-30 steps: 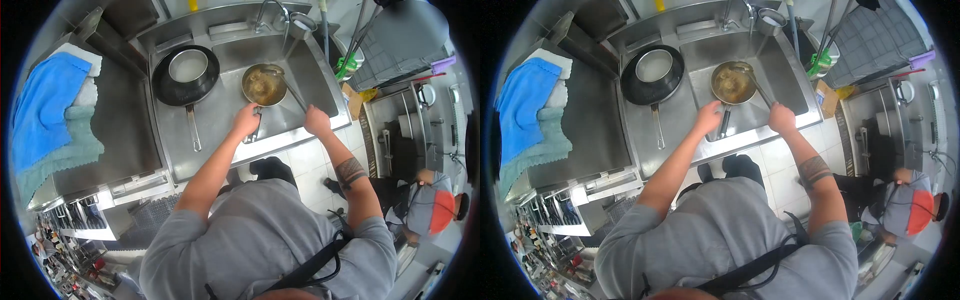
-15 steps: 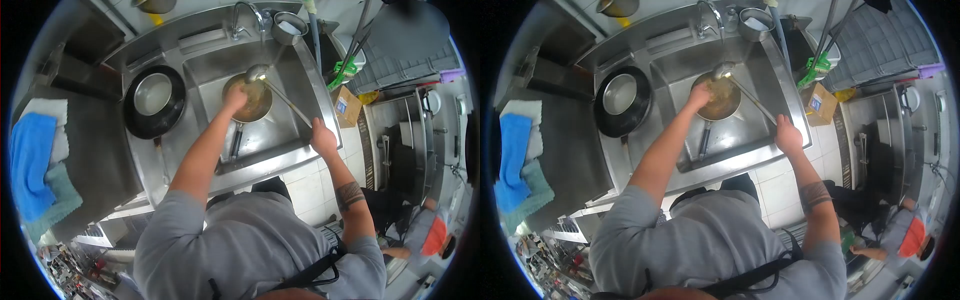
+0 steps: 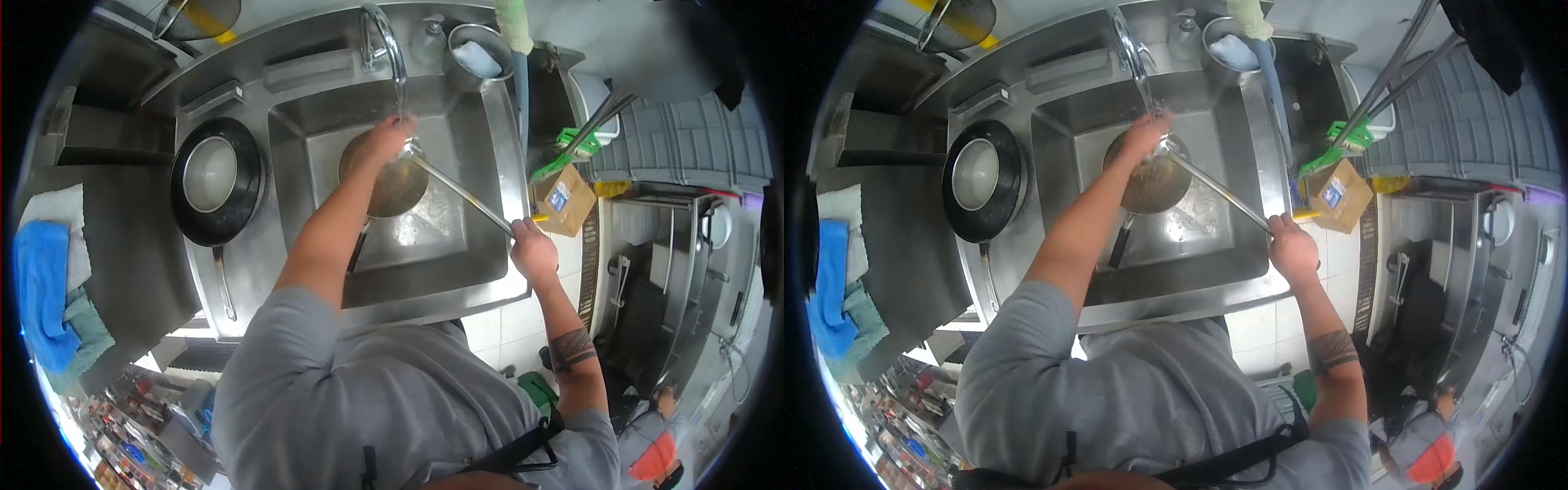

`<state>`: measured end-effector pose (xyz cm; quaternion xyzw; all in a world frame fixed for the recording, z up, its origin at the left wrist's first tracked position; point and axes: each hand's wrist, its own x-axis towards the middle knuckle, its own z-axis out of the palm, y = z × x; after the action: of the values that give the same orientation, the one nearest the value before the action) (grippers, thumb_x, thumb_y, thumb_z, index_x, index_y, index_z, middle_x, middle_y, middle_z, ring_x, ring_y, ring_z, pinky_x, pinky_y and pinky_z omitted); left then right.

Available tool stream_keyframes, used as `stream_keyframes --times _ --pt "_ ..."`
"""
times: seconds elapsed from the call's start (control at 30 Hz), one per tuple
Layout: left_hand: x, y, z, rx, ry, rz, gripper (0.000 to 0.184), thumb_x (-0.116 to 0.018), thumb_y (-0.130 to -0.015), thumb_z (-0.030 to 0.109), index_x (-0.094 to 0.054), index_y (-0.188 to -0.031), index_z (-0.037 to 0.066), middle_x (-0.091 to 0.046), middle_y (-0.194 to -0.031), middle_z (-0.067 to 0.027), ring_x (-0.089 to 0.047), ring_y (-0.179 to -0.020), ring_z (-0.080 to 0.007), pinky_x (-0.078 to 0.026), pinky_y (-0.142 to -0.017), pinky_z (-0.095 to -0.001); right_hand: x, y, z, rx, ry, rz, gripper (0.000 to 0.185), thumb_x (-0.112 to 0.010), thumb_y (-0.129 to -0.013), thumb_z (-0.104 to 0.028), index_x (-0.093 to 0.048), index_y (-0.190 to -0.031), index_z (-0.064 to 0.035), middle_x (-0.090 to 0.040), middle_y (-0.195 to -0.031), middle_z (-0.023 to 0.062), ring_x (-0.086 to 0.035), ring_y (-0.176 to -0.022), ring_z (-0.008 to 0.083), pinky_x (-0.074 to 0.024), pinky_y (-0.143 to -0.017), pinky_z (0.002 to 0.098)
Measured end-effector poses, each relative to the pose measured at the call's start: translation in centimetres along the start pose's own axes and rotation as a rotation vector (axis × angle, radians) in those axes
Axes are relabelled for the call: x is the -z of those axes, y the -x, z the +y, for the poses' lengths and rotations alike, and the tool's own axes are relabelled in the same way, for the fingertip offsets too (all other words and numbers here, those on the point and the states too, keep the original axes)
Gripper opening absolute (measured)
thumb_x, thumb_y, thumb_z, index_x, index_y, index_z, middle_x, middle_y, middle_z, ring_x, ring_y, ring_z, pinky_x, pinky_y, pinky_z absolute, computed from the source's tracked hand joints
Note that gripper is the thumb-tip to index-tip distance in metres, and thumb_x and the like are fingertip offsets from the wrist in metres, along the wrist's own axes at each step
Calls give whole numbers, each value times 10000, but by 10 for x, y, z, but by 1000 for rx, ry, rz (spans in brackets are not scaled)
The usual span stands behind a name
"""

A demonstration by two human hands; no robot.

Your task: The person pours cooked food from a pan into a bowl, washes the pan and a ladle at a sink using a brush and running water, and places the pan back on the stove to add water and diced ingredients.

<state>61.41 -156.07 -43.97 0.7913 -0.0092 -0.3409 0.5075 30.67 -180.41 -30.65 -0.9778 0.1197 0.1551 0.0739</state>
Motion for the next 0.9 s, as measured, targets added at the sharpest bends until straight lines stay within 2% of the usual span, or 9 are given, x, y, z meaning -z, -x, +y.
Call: stream_keyframes --times 0.13,0.2,0.23,0.3,0.53,0.73,0.8,0.83,0.9 --pt "-7 2 -17 -194 -53 172 771 -789 -852 493 -525 -1456 92 -577 -1442 -138 -595 -1245 -283 -469 -1053 -435 -4 -10 19 47 18 52 248 -600 -790 -22 -579 -1011 -133 -611 -988 92 -673 -788 365 -548 -663 496" --pt "19 15 0 224 436 -240 767 -814 -848 432 -487 -1478 142 -604 -1373 -98 -605 -1214 -263 -497 -1021 -474 -2 -12 20 67 20 62 248 -599 -788 -20 -583 -1008 -134 -608 -988 90 -670 -778 361 -548 -657 489" --pt "25 12 -2 221 438 -238 767 -814 -848 432 -487 -1478 142 -604 -1373 -98 -605 -1214 -263 -497 -1021 -474 0 -14 21 77 23 71 249 -599 -785 -19 -587 -1005 -136 -605 -989 88 -667 -768 358 -549 -652 483" --pt "32 12 -7 263 555 -411 605 -834 -841 276 -564 -1353 100 -642 -1239 -71 -618 -1125 -195 -528 -952 -423 -4 -15 26 62 35 69 255 -600 -783 -19 -591 -1010 -135 -602 -998 91 -667 -787 358 -549 -664 485" --pt "25 11 -22 120 745 -237 627 -823 -816 127 -517 -1363 94 -657 -1183 -54 -639 -1083 -179 -547 -905 -358 -4 -24 22 -68 60 39 225 -594 -788 -15 -620 -987 -114 -596 -1043 106 -664 -894 369 -543 -746 500" --pt "22 -9 -30 26 952 -187 398 -790 -845 143 -630 -1205 84 -679 -1079 -40 -650 -978 -160 -542 -820 -331 1 -26 25 -79 58 65 217 -588 -789 -27 -643 -977 -121 -604 -1041 93 -675 -867 360 -542 -736 504" --pt "21 -19 -35 8 931 -165 248 -741 -892 155 -682 -1125 91 -678 -1016 -25 -647 -909 -145 -533 -772 -318 1 -24 27 -64 44 108 222 -590 -786 -27 -644 -977 -125 -612 -1055 86 -677 -861 357 -543 -730 503" --pt "19 -29 -41 6 932 -164 248 -741 -892 155 -682 -1125 91 -678 -1016 -25 -647 -909 -145 -533 -772 -318 0 -24 29 -46 29 148 226 -592 -782 -27 -645 -977 -129 -619 -1069 79 -680 -855 355 -543 -724 503" --pt "12 -48 -57 13 951 -37 263 -692 -941 187 -649 -1183 92 -679 -1119 -72 -649 -1041 -209 -541 -925 -400 -2 -25 33 -47 34 145 226 -587 -788 -26 -644 -979 -133 -624 -1083 74 -682 -862 358 -543 -722 503"
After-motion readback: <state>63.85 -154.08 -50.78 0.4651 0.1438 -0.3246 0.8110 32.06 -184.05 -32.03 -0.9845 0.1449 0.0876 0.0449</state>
